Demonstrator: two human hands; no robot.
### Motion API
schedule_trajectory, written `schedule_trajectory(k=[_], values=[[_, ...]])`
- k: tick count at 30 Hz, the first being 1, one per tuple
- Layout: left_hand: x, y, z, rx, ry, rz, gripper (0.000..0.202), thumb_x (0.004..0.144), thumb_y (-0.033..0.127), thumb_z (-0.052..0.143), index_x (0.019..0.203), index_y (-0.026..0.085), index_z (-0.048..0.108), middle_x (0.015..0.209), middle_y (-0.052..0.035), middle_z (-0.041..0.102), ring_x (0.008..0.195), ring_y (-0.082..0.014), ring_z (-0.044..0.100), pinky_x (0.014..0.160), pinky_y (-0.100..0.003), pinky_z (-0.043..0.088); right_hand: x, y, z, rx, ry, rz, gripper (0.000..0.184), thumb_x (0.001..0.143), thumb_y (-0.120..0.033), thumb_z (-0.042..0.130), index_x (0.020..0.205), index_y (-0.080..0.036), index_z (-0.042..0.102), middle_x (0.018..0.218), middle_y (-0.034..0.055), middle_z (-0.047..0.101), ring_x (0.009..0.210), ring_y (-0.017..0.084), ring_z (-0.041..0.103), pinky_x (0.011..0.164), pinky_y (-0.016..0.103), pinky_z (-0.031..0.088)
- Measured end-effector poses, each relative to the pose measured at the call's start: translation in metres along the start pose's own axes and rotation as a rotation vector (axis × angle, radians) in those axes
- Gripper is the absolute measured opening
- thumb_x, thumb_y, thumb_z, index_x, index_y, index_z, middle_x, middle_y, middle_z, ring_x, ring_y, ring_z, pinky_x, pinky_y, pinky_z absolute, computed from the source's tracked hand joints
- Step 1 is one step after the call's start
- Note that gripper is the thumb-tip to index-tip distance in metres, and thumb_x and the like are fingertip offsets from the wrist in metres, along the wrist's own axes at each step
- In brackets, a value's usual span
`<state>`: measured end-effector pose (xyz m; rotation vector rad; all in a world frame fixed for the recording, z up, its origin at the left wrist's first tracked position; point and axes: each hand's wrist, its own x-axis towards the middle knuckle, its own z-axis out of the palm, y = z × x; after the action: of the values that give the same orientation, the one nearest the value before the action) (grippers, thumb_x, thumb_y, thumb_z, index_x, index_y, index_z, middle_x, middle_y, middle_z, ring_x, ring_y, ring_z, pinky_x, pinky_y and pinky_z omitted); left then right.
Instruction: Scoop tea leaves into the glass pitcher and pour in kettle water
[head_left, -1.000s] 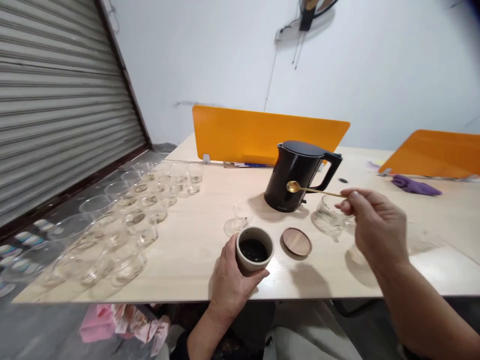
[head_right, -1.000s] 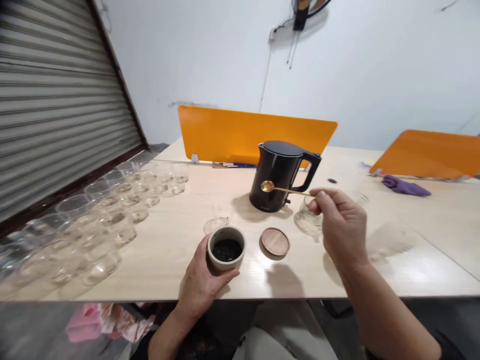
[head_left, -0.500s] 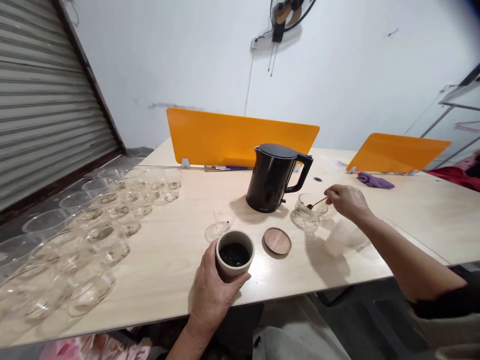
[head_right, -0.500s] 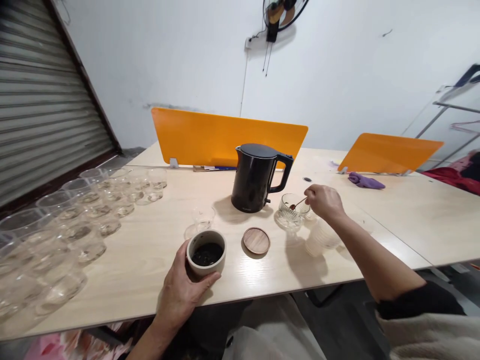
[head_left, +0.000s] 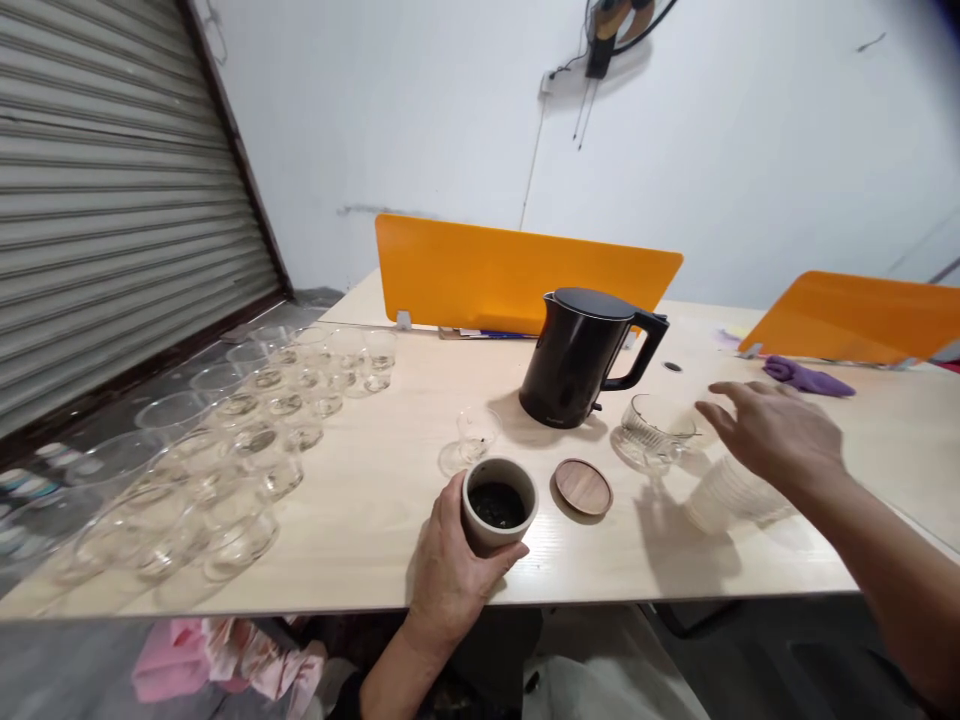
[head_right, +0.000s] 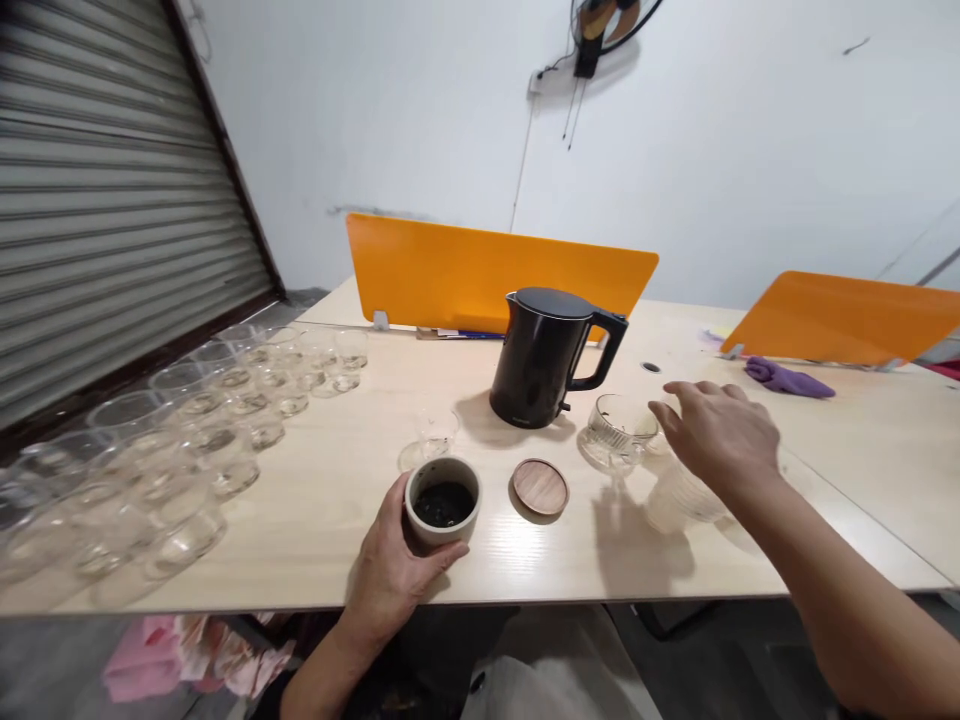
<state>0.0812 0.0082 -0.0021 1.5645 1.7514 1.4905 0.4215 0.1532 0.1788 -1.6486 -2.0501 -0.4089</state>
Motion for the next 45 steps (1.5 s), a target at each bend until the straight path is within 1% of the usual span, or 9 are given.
schedule_trajectory(k=[4,8,13,18,21,25,31,36,45], values=[[0.001,0.003,0.0,0.015,-0.003,0.011,0.095,0.069,0.038,0.089,0.148,0.024,0.039,0.144,-0.0138,0.06,0.135,-0.0353,0.058,0.115,-0.056,0.047,-0.048,-0.044,0.006,0.042,0.054,-0.102,0.044,0.1,-0.063,0.045,0.124,-0.037,0.07,0.122,0.0125,0.074,0.111,0.042,0.066,0.08,0.056,0.055],[-0.001,0.004,0.0,0.036,0.012,0.034,0.098,0.066,0.037,0.092,0.147,0.026,0.038,0.143,-0.0125,0.06,0.134,-0.0355,0.06,0.114,-0.057,0.048,-0.081,-0.077,0.046,0.211,-0.19,-0.221,0.056,0.098,-0.061,0.053,0.141,-0.026,0.064,0.138,0.0147,0.069,0.119,0.038,0.067,0.091,0.052,0.058],[-0.004,0.008,-0.001,0.086,0.021,0.109,0.102,0.064,0.038,0.095,0.147,0.026,0.036,0.14,-0.0128,0.061,0.13,-0.0357,0.062,0.109,-0.056,0.053,-0.086,-0.086,0.104,0.206,-0.316,-0.279,0.066,0.094,-0.06,0.058,0.15,-0.025,0.058,0.146,0.0184,0.062,0.127,0.038,0.063,0.098,0.054,0.056],[-0.007,0.011,-0.001,0.142,0.045,0.171,0.11,0.059,0.041,0.099,0.147,0.025,0.035,0.138,-0.0147,0.061,0.127,-0.037,0.063,0.104,-0.056,0.056,-0.088,-0.088,0.13,0.244,-0.249,-0.345,0.054,0.098,-0.05,0.056,0.145,-0.024,0.061,0.137,0.0172,0.065,0.122,0.036,0.061,0.1,0.056,0.053],[-0.008,0.011,0.0,0.16,0.063,0.207,0.115,0.056,0.046,0.1,0.148,0.024,0.034,0.136,-0.016,0.061,0.124,-0.0381,0.064,0.101,-0.057,0.058,-0.089,-0.088,0.128,0.325,-0.195,-0.28,0.049,0.098,-0.05,0.056,0.138,-0.023,0.064,0.134,0.0162,0.066,0.121,0.035,0.061,0.103,0.056,0.051],[-0.007,0.012,0.0,0.167,0.068,0.218,0.113,0.058,0.053,0.098,0.147,0.024,0.035,0.134,-0.016,0.062,0.121,-0.0384,0.065,0.098,-0.057,0.059,-0.086,-0.107,0.098,0.56,-0.147,-0.208,0.047,0.1,-0.047,0.057,0.143,-0.028,0.06,0.137,0.0129,0.065,0.125,0.034,0.062,0.105,0.053,0.052],[-0.008,0.011,0.004,0.182,0.1,0.24,0.101,0.068,0.062,0.089,0.146,0.021,0.039,0.13,-0.0161,0.064,0.117,-0.0356,0.067,0.096,-0.054,0.06,-0.086,-0.168,0.053,0.603,-0.148,-0.539,0.06,0.096,-0.043,0.066,0.153,-0.03,0.054,0.145,0.0135,0.06,0.131,0.037,0.057,0.105,0.056,0.053],[-0.008,0.009,0.012,0.239,0.154,0.27,0.087,0.077,0.056,0.082,0.146,0.018,0.042,0.13,-0.0167,0.065,0.118,-0.0337,0.067,0.099,-0.051,0.059,-0.086,-0.194,0.052,0.535,-0.189,-0.64,0.063,0.096,-0.043,0.066,0.155,-0.026,0.052,0.143,0.016,0.06,0.131,0.039,0.053,0.103,0.061,0.054],[-0.007,0.006,0.013,0.294,0.109,0.239,0.065,0.089,0.037,0.071,0.146,0.016,0.047,0.13,-0.0177,0.064,0.117,-0.0327,0.067,0.097,-0.051,0.06,-0.088,-0.209,0.061,0.398,-0.245,-0.726,0.061,0.097,-0.043,0.062,0.152,-0.019,0.055,0.145,0.0187,0.06,0.134,0.04,0.05,0.109,0.064,0.051]])
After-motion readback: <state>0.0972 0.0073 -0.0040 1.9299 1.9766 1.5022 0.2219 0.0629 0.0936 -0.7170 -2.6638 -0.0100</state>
